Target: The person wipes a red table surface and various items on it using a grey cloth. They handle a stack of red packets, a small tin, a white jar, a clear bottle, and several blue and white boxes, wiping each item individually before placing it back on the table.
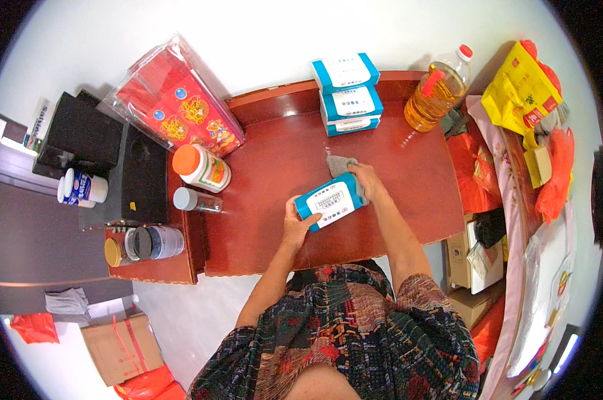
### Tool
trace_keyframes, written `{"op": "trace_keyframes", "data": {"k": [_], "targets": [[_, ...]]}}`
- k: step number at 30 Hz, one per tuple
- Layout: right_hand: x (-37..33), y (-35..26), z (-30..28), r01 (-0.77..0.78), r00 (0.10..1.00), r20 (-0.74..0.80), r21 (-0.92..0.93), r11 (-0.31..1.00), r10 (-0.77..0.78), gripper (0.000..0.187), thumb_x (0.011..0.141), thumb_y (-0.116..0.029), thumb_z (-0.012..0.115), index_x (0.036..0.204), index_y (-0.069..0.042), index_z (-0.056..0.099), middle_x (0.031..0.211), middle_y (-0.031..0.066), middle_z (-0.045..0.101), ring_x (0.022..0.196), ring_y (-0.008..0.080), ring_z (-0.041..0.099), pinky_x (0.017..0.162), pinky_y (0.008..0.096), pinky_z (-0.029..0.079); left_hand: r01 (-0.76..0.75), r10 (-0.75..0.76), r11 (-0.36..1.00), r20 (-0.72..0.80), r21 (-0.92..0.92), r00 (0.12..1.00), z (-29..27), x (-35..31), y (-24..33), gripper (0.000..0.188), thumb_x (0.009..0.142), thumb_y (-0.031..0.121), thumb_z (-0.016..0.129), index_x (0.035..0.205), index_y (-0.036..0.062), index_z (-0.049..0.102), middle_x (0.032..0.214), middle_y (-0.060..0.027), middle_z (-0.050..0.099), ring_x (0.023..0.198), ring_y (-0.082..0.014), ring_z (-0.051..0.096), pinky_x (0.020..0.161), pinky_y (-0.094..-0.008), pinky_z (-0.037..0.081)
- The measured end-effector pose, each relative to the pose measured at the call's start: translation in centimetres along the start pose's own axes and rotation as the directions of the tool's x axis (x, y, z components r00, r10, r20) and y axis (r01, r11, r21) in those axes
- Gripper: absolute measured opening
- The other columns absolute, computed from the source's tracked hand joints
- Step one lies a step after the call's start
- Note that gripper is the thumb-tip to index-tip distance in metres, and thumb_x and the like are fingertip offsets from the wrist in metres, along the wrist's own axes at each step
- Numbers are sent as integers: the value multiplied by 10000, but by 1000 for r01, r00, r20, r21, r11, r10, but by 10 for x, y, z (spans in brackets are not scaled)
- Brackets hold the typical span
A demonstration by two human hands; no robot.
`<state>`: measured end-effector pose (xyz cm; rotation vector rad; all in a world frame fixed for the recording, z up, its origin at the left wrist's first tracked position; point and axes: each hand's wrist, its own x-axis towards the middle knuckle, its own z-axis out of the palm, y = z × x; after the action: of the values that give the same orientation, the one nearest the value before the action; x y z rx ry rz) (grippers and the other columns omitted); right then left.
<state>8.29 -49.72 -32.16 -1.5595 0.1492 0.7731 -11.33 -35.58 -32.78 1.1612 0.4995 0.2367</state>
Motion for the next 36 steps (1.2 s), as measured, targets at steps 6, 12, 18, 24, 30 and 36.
{"op": "trace_keyframes", "data": {"k": [6,12,18,24,30,36], "targets": [[-30,34,-20,48,998,-42,25,999,-47,275,852,-210,576,1007,8,642,772,42,626,627,125,550,567,289,453,119,-121,978,2,-171,993,-7,1,2,573,781,-20,692,1237,129,378,1158,-115,560,1014,-265,605,779,-457,563],[-57,24,20,73,974,-225,379,923,15,201,874,-173,558,979,-30,653,713,42,610,585,125,561,513,304,461,331,-385,752,27,-570,923,-8,3,15,509,829,156,702,1264,156,439,1294,-113,441,1172,-365,461,871,-685,438],[-88,54,106,386,818,-255,-419,822,-515,374,839,-133,552,1211,-93,552,1164,225,454,1056,376,465,883,465,390,401,-440,643,114,-652,891,6,1,4,601,869,449,600,1345,140,403,1325,-109,452,1213,-304,444,1017,-540,386],[-144,53,114,809,439,257,-531,254,-861,402,744,-69,616,1137,-152,606,1149,204,475,997,385,470,852,455,411,293,-355,732,22,-615,934,-21,10,0,392,966,362,452,1249,94,486,1183,-104,554,1112,-255,528,956,-430,469],[-133,41,88,850,458,515,-491,188,-725,372,734,-69,619,1085,-190,635,1122,130,494,958,338,487,787,438,448,295,-412,684,-20,-667,911,-25,2,12,259,945,211,503,1155,62,527,1126,-109,588,1016,-272,594,839,-439,546],[-106,54,9,703,617,561,-708,68,-551,373,707,-76,636,1060,-195,641,1097,96,500,955,320,494,771,427,461,248,-373,913,-422,-323,826,-30,7,47,488,713,119,801,1081,5,502,1040,-135,607,912,-284,615,732,-490,535]]}}
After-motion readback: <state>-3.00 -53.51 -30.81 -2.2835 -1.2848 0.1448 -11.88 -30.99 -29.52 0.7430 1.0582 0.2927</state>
